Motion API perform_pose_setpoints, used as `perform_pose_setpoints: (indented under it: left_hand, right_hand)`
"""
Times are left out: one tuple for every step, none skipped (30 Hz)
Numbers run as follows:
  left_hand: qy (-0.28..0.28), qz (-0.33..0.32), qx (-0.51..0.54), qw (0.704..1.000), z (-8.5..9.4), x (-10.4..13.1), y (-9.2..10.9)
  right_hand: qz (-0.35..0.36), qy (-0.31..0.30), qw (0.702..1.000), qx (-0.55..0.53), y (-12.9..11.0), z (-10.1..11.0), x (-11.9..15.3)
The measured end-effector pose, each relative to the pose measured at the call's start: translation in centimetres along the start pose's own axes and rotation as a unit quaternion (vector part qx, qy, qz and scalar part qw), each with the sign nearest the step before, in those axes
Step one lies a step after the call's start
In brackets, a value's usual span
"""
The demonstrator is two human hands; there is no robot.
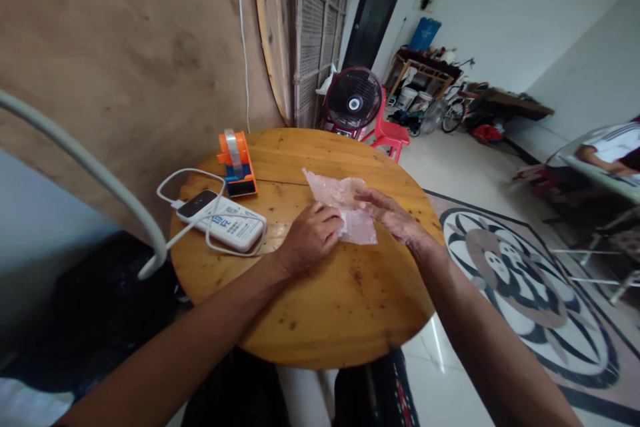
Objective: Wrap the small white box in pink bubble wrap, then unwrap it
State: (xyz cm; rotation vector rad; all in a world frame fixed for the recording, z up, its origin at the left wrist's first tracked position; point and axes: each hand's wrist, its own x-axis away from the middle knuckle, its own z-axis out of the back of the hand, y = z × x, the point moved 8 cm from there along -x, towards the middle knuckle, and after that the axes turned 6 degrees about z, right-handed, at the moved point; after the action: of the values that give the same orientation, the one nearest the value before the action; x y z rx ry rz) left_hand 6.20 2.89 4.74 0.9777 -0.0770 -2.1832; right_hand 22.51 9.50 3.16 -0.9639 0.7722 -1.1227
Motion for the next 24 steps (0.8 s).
perform_pose_setpoints:
  left_hand:
    - [-0.001,0.001,-0.004,1.0,0.0,0.0,0.0]
    - [-0.003,0.001,-0.008,1.0,-0.1,0.0,0.0]
    - [-0.005,0.0,-0.013,1.0,-0.1,0.0,0.0]
    - [-0.006,-0.002,-0.017,1.0,-0.2,0.0,0.0]
    - [-0.009,-0.003,-0.02,1.0,-0.2,0.0,0.0]
    - [-0.011,-0.002,-0.022,1.0,-0.2,0.0,0.0]
    - [-0.014,-0.002,-0.022,1.0,-0.2,0.0,0.0]
    - [-0.017,-0.001,-0.022,1.0,-0.3,-0.1,0.0]
    - [-0.019,0.0,-0.023,1.0,-0.3,-0.1,0.0]
    - [-0.02,0.0,-0.024,0.999,-0.3,-0.1,0.0]
    - [-0.021,0.0,-0.025,0.999,-0.2,-0.1,0.0]
    - [-0.021,-0.001,-0.026,0.999,-0.2,-0.1,0.0]
    - [-0.022,-0.003,-0.027,0.999,-0.2,-0.1,0.1]
    - [-0.022,-0.004,-0.027,0.999,-0.2,-0.2,0.1]
    - [-0.023,-0.005,-0.026,0.999,-0.2,-0.2,0.1]
    - [-0.024,-0.006,-0.025,0.999,-0.2,-0.2,0.1]
    - [-0.025,-0.006,-0.024,0.999,-0.2,-0.2,0.1]
    - [-0.025,-0.005,-0.023,0.999,-0.2,-0.2,0.1]
    - [-0.025,-0.006,-0.023,0.999,-0.2,-0.2,0.1]
    - [-0.025,-0.007,-0.023,0.999,-0.2,-0.2,0.1]
    - [-0.025,-0.009,-0.023,0.999,-0.2,-0.3,0.1]
    - [-0.025,-0.011,-0.023,0.999,-0.1,-0.3,0.1]
    - [-0.025,-0.012,-0.023,0.999,-0.1,-0.3,0.1]
    - [-0.026,-0.013,-0.023,0.999,-0.1,-0.3,0.1]
  right_hand:
    - [0.004,0.004,1.0,0.015,0.1,0.4,0.5]
    - [0.008,0.011,0.999,0.035,0.2,0.7,1.0]
    - [0.011,0.022,0.998,0.059,0.2,0.9,1.5]
    - [0.01,0.034,0.996,0.085,0.3,1.1,2.0]
    - [0.005,0.049,0.993,0.11,0.5,1.1,2.4]
    - [-0.001,0.065,0.989,0.135,0.6,1.2,2.7]
    - [-0.006,0.083,0.984,0.155,0.7,1.2,3.0]
    - [-0.006,0.1,0.98,0.171,0.7,1.2,3.2]
    - [-0.003,0.115,0.976,0.185,0.6,1.2,3.4]
    - [0.003,0.126,0.972,0.197,0.5,1.1,3.5]
    - [0.011,0.136,0.969,0.205,0.4,1.1,3.5]
    - [0.013,0.141,0.968,0.206,0.4,1.1,3.6]
    - [0.01,0.139,0.97,0.198,0.6,1.1,3.6]
    - [0.004,0.132,0.975,0.181,0.8,1.0,3.6]
    - [-0.005,0.122,0.98,0.157,1.0,0.8,3.6]
    - [-0.014,0.11,0.985,0.13,1.3,0.7,3.7]
    - [-0.02,0.098,0.989,0.105,1.4,0.5,3.7]
    - [-0.024,0.088,0.992,0.086,1.5,0.3,3.7]
    - [-0.026,0.086,0.993,0.075,1.5,0.2,3.7]
    - [-0.028,0.086,0.994,0.068,1.5,0.1,3.8]
    - [-0.029,0.086,0.994,0.063,1.4,0.0,3.8]
    - [-0.031,0.086,0.994,0.058,1.4,-0.2,3.7]
    - [-0.033,0.087,0.994,0.054,1.3,-0.3,3.7]
    - [-0.034,0.089,0.994,0.05,1.2,-0.4,3.7]
